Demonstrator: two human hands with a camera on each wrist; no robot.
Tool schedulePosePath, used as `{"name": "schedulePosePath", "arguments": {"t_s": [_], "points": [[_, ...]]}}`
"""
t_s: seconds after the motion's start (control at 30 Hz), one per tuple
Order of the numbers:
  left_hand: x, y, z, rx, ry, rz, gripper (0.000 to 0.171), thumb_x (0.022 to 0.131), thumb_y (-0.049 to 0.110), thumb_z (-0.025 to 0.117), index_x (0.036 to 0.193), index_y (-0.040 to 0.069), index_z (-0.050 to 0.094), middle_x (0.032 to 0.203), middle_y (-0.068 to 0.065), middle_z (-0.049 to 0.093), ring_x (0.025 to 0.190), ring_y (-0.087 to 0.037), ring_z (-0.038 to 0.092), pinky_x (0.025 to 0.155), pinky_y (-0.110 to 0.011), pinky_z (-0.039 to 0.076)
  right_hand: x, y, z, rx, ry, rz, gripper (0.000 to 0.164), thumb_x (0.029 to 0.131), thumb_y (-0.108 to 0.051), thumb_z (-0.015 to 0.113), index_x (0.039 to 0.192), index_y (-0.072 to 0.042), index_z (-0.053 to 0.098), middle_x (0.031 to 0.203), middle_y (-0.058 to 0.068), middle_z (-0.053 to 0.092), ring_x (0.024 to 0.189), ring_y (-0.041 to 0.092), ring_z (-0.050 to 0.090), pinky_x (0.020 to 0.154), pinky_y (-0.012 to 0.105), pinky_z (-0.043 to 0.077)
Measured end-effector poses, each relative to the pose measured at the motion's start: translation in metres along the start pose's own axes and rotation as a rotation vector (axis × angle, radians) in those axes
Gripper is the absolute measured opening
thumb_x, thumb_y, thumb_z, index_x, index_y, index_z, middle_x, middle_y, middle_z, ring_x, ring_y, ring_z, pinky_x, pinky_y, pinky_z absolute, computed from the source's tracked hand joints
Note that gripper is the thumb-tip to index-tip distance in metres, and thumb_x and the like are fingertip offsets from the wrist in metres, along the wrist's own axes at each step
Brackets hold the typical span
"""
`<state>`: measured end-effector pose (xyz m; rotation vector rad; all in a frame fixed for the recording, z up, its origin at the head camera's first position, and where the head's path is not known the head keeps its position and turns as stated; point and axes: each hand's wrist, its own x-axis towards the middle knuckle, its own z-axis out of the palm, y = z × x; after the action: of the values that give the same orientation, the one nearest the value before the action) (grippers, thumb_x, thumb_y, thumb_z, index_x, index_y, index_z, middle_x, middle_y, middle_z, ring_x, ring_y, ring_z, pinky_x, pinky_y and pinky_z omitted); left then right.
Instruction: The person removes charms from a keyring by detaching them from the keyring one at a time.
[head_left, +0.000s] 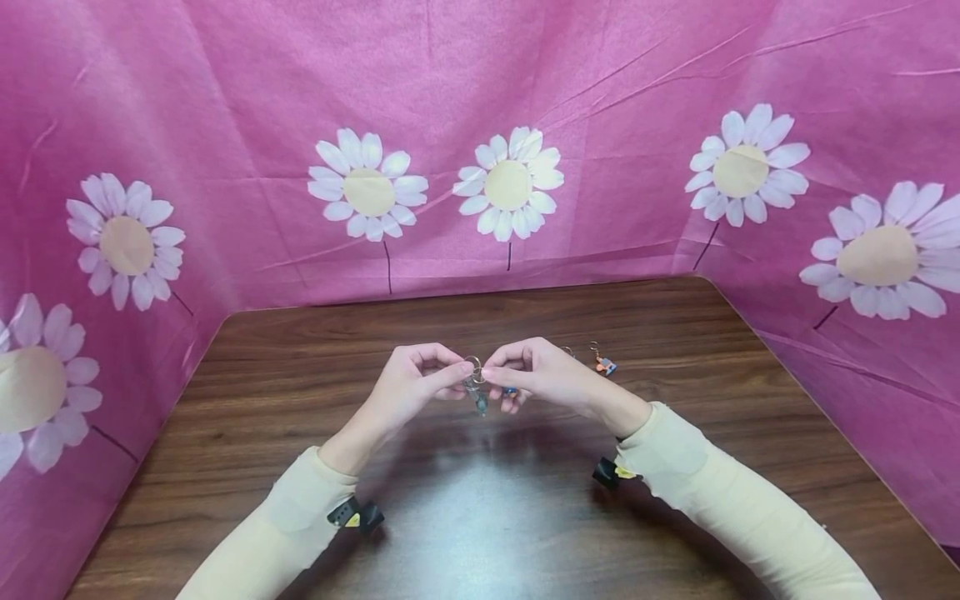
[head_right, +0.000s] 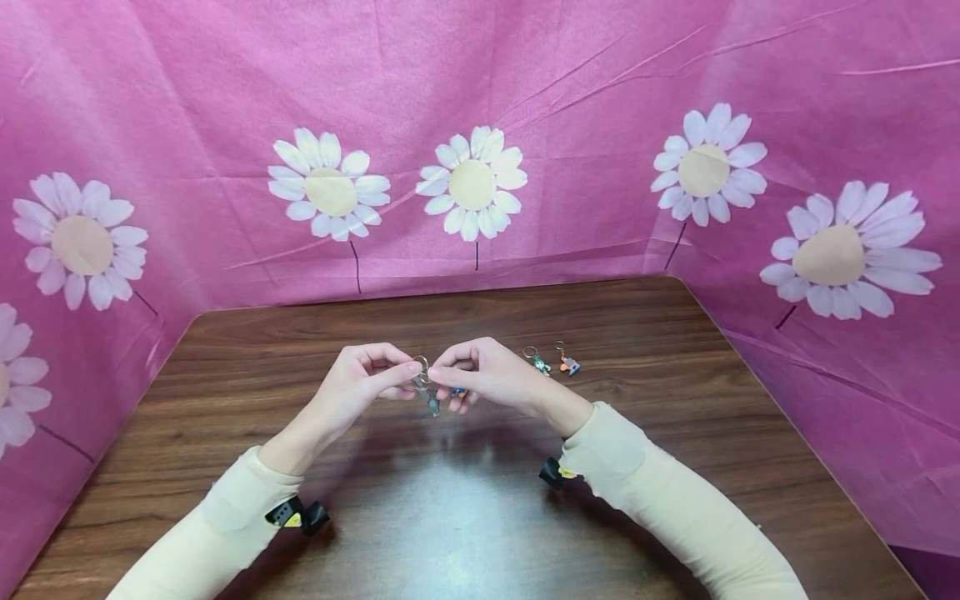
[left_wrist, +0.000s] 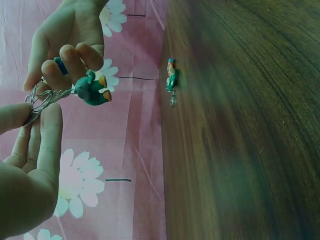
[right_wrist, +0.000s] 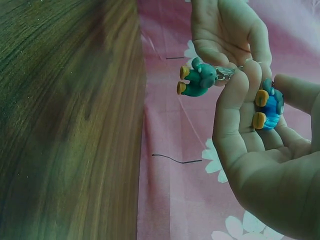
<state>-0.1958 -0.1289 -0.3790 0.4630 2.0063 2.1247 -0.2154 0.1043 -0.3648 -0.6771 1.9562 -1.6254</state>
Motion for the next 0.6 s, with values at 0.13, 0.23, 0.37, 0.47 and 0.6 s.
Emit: {"name": "schedulePosePath", "arguments": {"t_s": [0.13, 0.23, 0.37, 0.47, 0.6], "points": [[0.0, -0.0002, -0.0004, 0.025, -0.005, 0.014, 0.02, 0.092, 0.006, 0.074, 0.101, -0.011, 0.07, 0.094, -0.015, 0.075, 0.076, -0.02, 0.073, 0.077, -0.043, 0.061, 0.0005, -0.0006, 0.0008, -0.007, 0.009, -0.007, 0.023, 0.101, -0.019, 0.065, 0.107, 0.002, 0.069, 0.084, 0.013, 0.07, 0.067, 0.017, 0.067, 0.065, 0.036, 0.06], [-0.0005, 0.0004, -0.0008, 0.042, -0.013, 0.026, 0.018, 0.092, 0.005, 0.074, 0.1, -0.011, 0.071, 0.093, -0.016, 0.075, 0.074, -0.02, 0.072, 0.077, -0.045, 0.061, 0.0007, -0.0011, 0.0012, -0.014, 0.015, -0.007, 0.023, 0.101, -0.02, 0.065, 0.107, 0.002, 0.069, 0.084, 0.012, 0.071, 0.067, 0.017, 0.067, 0.065, 0.036, 0.061], [-0.0013, 0.0002, -0.0018, 0.168, -0.029, 0.084, 0.014, 0.093, 0.007, 0.074, 0.097, -0.006, 0.073, 0.088, -0.013, 0.075, 0.073, -0.025, 0.072, 0.074, -0.046, 0.062, 0.001, -0.0012, 0.0016, -0.027, 0.008, -0.006, 0.023, 0.101, -0.019, 0.065, 0.106, 0.003, 0.069, 0.084, 0.015, 0.071, 0.067, 0.017, 0.066, 0.066, 0.037, 0.06], [-0.0021, -0.0007, -0.0032, 0.338, -0.034, 0.148, 0.008, 0.092, 0.012, 0.076, 0.092, 0.004, 0.076, 0.082, -0.004, 0.075, 0.07, -0.031, 0.072, 0.065, -0.039, 0.062, 0.0008, -0.0008, 0.0015, -0.026, 0.003, 0.003, 0.023, 0.1, -0.018, 0.066, 0.105, 0.004, 0.069, 0.085, 0.02, 0.069, 0.067, 0.016, 0.066, 0.065, 0.035, 0.06], [-0.0043, -0.001, -0.0048, 0.493, -0.044, 0.191, 0.006, 0.092, 0.017, 0.077, 0.087, 0.014, 0.077, 0.078, 0.005, 0.074, 0.067, -0.026, 0.069, 0.057, -0.03, 0.056, -0.0004, 0.0001, -0.0009, 0.009, 0.011, 0.028, 0.023, 0.1, -0.017, 0.066, 0.104, 0.005, 0.068, 0.085, 0.022, 0.068, 0.067, 0.016, 0.066, 0.067, 0.034, 0.06]]}}
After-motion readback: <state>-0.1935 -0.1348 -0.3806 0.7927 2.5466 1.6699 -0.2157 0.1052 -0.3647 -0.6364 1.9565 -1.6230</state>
